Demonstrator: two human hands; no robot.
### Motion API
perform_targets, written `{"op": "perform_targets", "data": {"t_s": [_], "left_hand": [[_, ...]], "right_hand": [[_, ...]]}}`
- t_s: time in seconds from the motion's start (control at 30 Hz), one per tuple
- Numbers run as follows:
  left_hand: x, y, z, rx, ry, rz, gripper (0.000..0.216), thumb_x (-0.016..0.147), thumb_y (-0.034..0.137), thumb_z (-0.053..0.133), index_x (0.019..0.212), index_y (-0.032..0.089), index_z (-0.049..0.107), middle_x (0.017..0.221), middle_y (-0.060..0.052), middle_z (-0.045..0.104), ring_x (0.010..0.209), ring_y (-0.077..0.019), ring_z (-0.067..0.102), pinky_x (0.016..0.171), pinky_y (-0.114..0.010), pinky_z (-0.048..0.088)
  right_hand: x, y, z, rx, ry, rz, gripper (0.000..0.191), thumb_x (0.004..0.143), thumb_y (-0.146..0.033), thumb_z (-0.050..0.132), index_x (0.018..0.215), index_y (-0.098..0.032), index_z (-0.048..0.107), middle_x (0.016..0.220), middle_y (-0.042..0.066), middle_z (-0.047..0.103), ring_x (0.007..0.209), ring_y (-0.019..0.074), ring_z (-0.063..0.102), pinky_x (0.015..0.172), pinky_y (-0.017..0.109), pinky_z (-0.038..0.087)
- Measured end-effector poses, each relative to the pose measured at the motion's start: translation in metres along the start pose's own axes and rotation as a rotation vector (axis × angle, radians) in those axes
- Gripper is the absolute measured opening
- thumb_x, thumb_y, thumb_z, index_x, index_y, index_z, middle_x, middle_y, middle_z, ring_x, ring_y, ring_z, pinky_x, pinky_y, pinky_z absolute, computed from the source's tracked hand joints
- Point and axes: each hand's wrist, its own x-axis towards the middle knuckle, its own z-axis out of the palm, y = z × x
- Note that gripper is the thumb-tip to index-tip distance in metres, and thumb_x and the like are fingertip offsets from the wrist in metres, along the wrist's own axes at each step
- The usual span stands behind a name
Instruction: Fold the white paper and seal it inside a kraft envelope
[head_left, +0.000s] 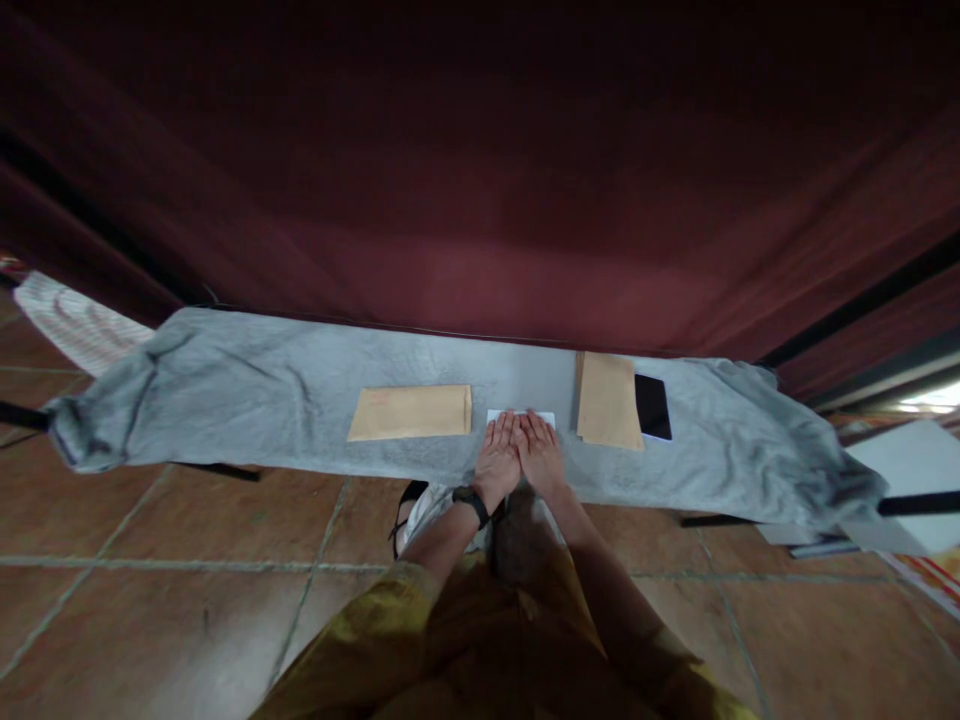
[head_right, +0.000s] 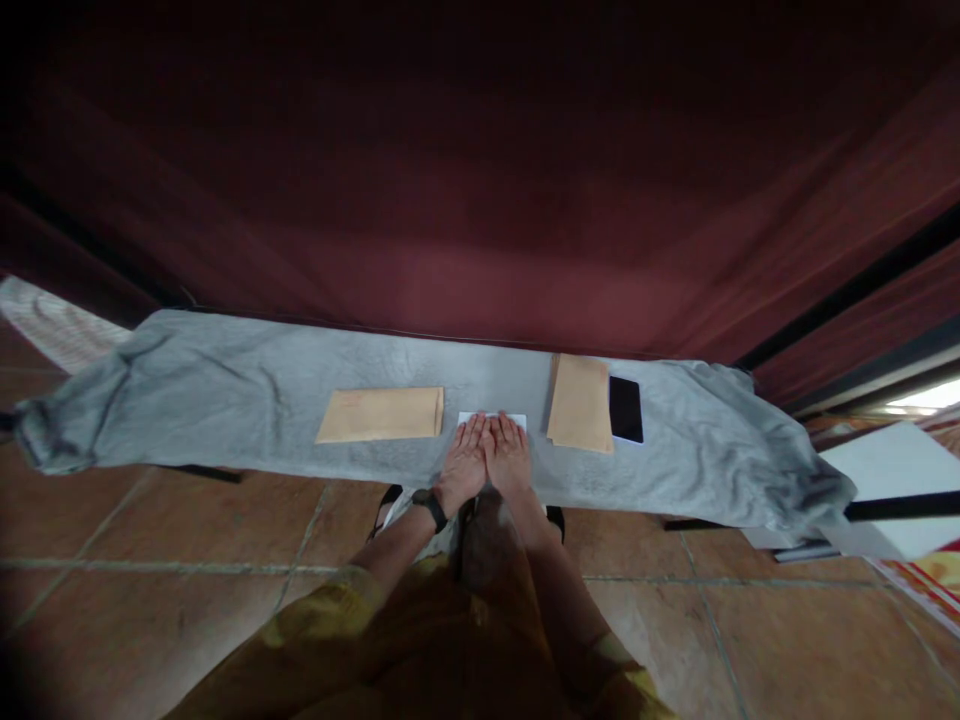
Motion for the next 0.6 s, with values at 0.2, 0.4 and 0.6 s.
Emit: {"op": "perform_targets", "data": {"t_s": [0.2, 0.4, 0.6], "left_hand": [[-0.002, 0.0, 0.005, -0.014, 0.009, 0.045, 0.061, 0.096, 0.016, 0.029, 0.156, 0.006, 0.03, 0.163, -0.016, 0.029, 0.154, -0.0262, 0.018, 0.126, -0.051, 0.018], [-0.006, 0.001, 0.002, -0.04, 0.026, 0.116, 0.057, 0.097, 0.019, 0.032, 0.153, 0.007, 0.036, 0.161, -0.015, 0.034, 0.153, -0.027, 0.022, 0.126, -0.052, 0.016], [-0.011, -0.002, -0.003, -0.045, 0.007, 0.17, 0.057, 0.101, 0.03, 0.033, 0.152, 0.004, 0.037, 0.162, -0.017, 0.031, 0.153, -0.0284, 0.021, 0.126, -0.049, 0.015]], "right_hand": [[-0.007, 0.007, 0.001, 0.053, 0.012, 0.007, 0.048, 0.102, -0.026, 0.032, 0.146, -0.016, 0.05, 0.155, 0.015, 0.044, 0.149, 0.0262, 0.032, 0.121, 0.054, 0.023], [-0.013, 0.018, 0.002, 0.074, 0.054, 0.032, 0.051, 0.103, -0.031, 0.029, 0.148, -0.013, 0.047, 0.157, 0.016, 0.041, 0.148, 0.0272, 0.033, 0.12, 0.054, 0.024], [-0.019, 0.029, 0.002, 0.005, 0.046, -0.016, 0.053, 0.104, -0.031, 0.028, 0.151, -0.011, 0.041, 0.16, 0.017, 0.036, 0.149, 0.0287, 0.031, 0.12, 0.053, 0.025]]}}
